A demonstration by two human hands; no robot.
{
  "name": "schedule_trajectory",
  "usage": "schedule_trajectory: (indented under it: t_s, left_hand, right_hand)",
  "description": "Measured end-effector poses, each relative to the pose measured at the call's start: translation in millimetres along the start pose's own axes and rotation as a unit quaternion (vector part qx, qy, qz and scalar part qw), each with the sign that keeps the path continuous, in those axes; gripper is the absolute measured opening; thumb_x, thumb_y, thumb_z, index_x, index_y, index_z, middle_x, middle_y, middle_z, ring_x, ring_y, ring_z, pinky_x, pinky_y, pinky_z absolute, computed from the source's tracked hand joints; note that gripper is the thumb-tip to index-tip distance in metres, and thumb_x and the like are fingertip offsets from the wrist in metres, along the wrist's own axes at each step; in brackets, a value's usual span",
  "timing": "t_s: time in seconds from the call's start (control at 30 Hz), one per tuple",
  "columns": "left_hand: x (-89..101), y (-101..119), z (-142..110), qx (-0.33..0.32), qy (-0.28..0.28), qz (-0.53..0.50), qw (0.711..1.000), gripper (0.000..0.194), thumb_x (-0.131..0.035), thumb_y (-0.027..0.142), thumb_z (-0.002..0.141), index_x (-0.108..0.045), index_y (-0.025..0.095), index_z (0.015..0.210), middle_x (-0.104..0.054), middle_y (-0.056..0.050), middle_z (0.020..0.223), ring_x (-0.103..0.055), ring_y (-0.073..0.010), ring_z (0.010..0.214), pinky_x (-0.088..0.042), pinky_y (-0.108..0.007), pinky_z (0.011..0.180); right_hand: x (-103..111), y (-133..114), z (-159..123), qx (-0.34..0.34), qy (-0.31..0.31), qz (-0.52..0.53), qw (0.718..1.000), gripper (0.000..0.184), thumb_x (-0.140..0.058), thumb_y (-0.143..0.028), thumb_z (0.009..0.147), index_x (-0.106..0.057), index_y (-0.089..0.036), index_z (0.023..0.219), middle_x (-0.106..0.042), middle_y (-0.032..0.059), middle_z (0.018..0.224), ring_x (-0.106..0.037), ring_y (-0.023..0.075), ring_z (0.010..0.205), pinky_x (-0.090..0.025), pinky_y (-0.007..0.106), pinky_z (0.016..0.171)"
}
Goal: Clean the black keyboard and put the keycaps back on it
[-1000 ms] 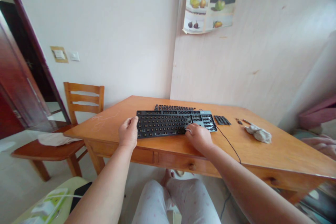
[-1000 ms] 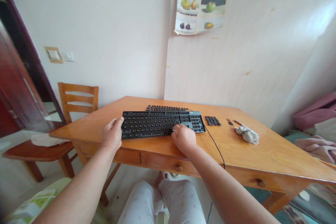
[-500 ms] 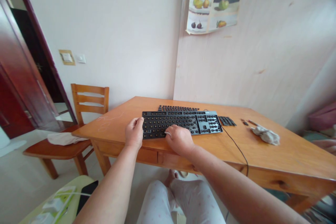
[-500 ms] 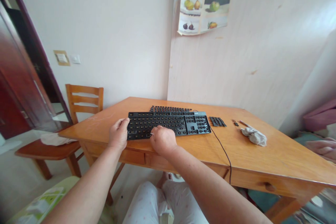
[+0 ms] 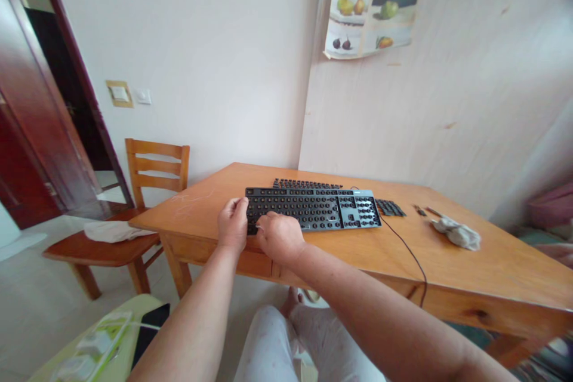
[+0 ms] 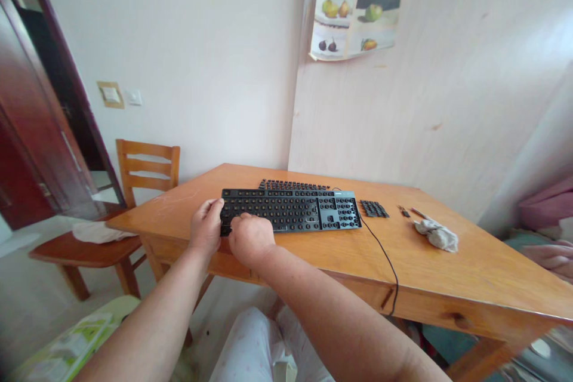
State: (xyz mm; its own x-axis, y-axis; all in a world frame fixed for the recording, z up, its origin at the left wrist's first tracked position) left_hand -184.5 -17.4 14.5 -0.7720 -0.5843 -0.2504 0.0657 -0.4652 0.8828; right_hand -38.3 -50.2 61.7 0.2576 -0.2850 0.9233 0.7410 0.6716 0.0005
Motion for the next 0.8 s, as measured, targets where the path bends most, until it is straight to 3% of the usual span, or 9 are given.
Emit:
schedule_trajectory:
  t_s: [0.3, 0.5, 0.63, 0.7, 0.73, 0.8]
  left_hand:
    - [-1.5, 5, -2, -0.009, 0.004, 0.035, 0.999, 0.040, -0.066, 0.054, 0.073, -0.064, 0.014, 0.078, -0.059, 0.001, 0.068, -0.050, -0.0107, 0.062, -0.041, -0.021, 0.059]
    - [0.4, 9, -4, -0.023, 0.017, 0.058, 0.998, 0.038, -0.065, 0.052, 0.074, -0.063, 0.014, 0.076, -0.055, 0.003, 0.064, -0.045, -0.0099, 0.059, -0.038, -0.020, 0.057]
    - [0.7, 9, -3, -0.029, 0.014, 0.057, 0.998, 0.037, -0.065, 0.052, 0.074, -0.062, 0.015, 0.075, -0.052, 0.004, 0.062, -0.042, -0.0096, 0.058, -0.036, -0.020, 0.056]
    - [1.3, 9, -2, -0.033, 0.015, 0.054, 0.998, 0.037, -0.065, 0.052, 0.074, -0.061, 0.015, 0.074, -0.051, 0.004, 0.062, -0.042, -0.0096, 0.059, -0.036, -0.020, 0.056]
    - [1.4, 9, -2, -0.035, 0.015, 0.053, 0.998, 0.037, -0.065, 0.052, 0.074, -0.061, 0.015, 0.074, -0.051, 0.004, 0.062, -0.042, -0.0096, 0.059, -0.036, -0.020, 0.056]
    - [1.8, 8, -1, -0.035, 0.016, 0.055, 0.998, 0.037, -0.065, 0.052, 0.074, -0.062, 0.015, 0.075, -0.052, 0.004, 0.063, -0.042, -0.0095, 0.060, -0.036, -0.020, 0.057]
  right_hand:
    - [2, 17, -13, -0.003, -0.006, -0.021, 1.000, 0.027, -0.040, -0.026, 0.092, -0.066, -0.021, 0.090, -0.068, 0.0060, 0.092, -0.064, 0.0189, 0.083, -0.044, 0.029, 0.070]
    - [2, 62, -31, -0.044, -0.007, -0.029, 0.999, 0.027, -0.038, -0.024, 0.092, -0.066, -0.020, 0.089, -0.068, 0.0077, 0.091, -0.062, 0.0184, 0.082, -0.042, 0.028, 0.069]
    - [4, 103, -46, -0.108, 0.040, 0.052, 0.992, 0.026, -0.042, -0.027, 0.090, -0.067, -0.020, 0.084, -0.068, 0.0070, 0.087, -0.061, 0.0177, 0.079, -0.040, 0.027, 0.067]
    - [1, 124, -54, -0.166, 0.062, 0.178, 0.968, 0.027, -0.045, -0.033, 0.089, -0.067, -0.019, 0.082, -0.067, 0.0052, 0.079, -0.059, 0.0155, 0.071, -0.039, 0.026, 0.062]
    - [-4, 134, -59, -0.203, 0.066, 0.271, 0.939, 0.027, -0.047, -0.037, 0.088, -0.066, -0.019, 0.083, -0.065, 0.0036, 0.073, -0.056, 0.0139, 0.065, -0.038, 0.024, 0.057]
    - [-18, 147, -69, -0.268, 0.062, 0.473, 0.837, 0.028, -0.054, -0.043, 0.082, -0.065, -0.018, 0.085, -0.059, -0.0005, 0.061, -0.047, 0.0105, 0.051, -0.032, 0.023, 0.047]
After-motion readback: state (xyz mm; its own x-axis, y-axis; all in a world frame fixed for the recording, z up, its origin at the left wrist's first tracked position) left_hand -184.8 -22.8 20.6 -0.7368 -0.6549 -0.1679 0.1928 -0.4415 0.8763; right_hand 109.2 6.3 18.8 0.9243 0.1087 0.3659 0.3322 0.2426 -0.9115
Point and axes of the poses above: each hand's wrist, its own z-axis towards the middle knuckle, its own x-axis out of the back of the hand, y = z × x, the point moved 8 cm from there along z, towards the middle knuckle
